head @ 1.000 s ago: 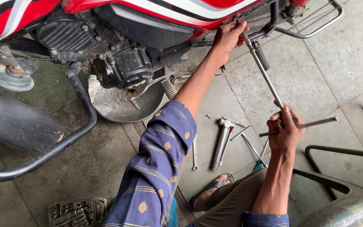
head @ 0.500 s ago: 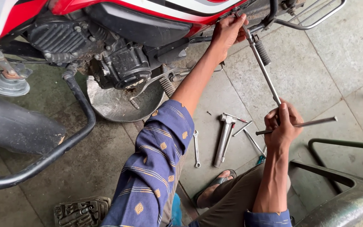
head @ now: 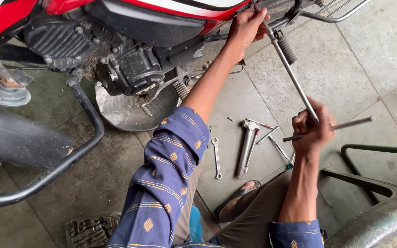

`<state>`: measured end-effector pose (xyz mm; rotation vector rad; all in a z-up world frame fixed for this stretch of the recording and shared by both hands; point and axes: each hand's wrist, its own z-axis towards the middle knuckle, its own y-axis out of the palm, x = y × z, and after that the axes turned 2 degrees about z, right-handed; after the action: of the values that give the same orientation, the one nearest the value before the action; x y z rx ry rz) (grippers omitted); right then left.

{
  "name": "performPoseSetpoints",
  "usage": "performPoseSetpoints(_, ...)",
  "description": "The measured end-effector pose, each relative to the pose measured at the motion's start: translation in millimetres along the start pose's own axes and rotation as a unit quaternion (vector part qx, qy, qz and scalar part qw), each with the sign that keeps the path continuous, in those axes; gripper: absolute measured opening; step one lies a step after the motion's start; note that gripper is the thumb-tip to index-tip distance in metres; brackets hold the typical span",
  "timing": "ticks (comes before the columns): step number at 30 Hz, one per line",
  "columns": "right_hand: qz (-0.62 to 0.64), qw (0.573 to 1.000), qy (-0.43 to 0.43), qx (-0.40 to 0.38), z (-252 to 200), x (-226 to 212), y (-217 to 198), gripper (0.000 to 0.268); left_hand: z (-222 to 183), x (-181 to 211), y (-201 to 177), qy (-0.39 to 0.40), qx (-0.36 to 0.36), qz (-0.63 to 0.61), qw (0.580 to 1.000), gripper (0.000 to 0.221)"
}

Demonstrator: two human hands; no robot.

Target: The person sits on a low stool beside a red motorcycle and uses a T-handle socket wrench to loosen and remove bolts from the motorcycle's side panel near the footrest area. They reposition the wrench on different bolts, steady the panel with one hand, and set removed fasteners on the ground among other tools.

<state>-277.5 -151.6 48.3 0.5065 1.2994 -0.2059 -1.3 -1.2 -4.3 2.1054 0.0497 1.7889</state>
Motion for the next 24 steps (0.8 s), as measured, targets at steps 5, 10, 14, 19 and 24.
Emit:
performPoseSetpoints(5, -0.001, 1.0, -0.003, 0.031, 4.2, 13.9, -12.9, 0.04, -22.3, 31.7, 16.5, 0.047, -0.01, 0.431, 0.901, 0.045)
performPoseSetpoints(10, 0.06, 0.997, 0.019, 0.045, 16.5, 23.3, -35.5, 0.033, -55.3, 31.7, 73.7, 0.381, -0.065, 0.622, 0.681, 0.038)
performPoseSetpoints(14, 0.058, 0.988, 0.139, 0.032, 22.9, 6.4, -44.4, 0.022, -60.0, 20.3, 61.4, 0.478, -0.061, 0.591, 0.648, 0.059)
performPoseSetpoints(19, 0.12, 0.965, 0.232, 0.025, 18.9, -2.6, -32.2, 0.028, -54.7, 28.9, 29.7, 0.419, -0.141, 0.604, 0.664, 0.063)
performPoseSetpoints(24, 0.043, 0.96, 0.276, -0.02, 15.0, -33.4, -7.9, 0.033, -45.4, 22.1, 37.5, 0.388, -0.198, 0.615, 0.657, 0.064)
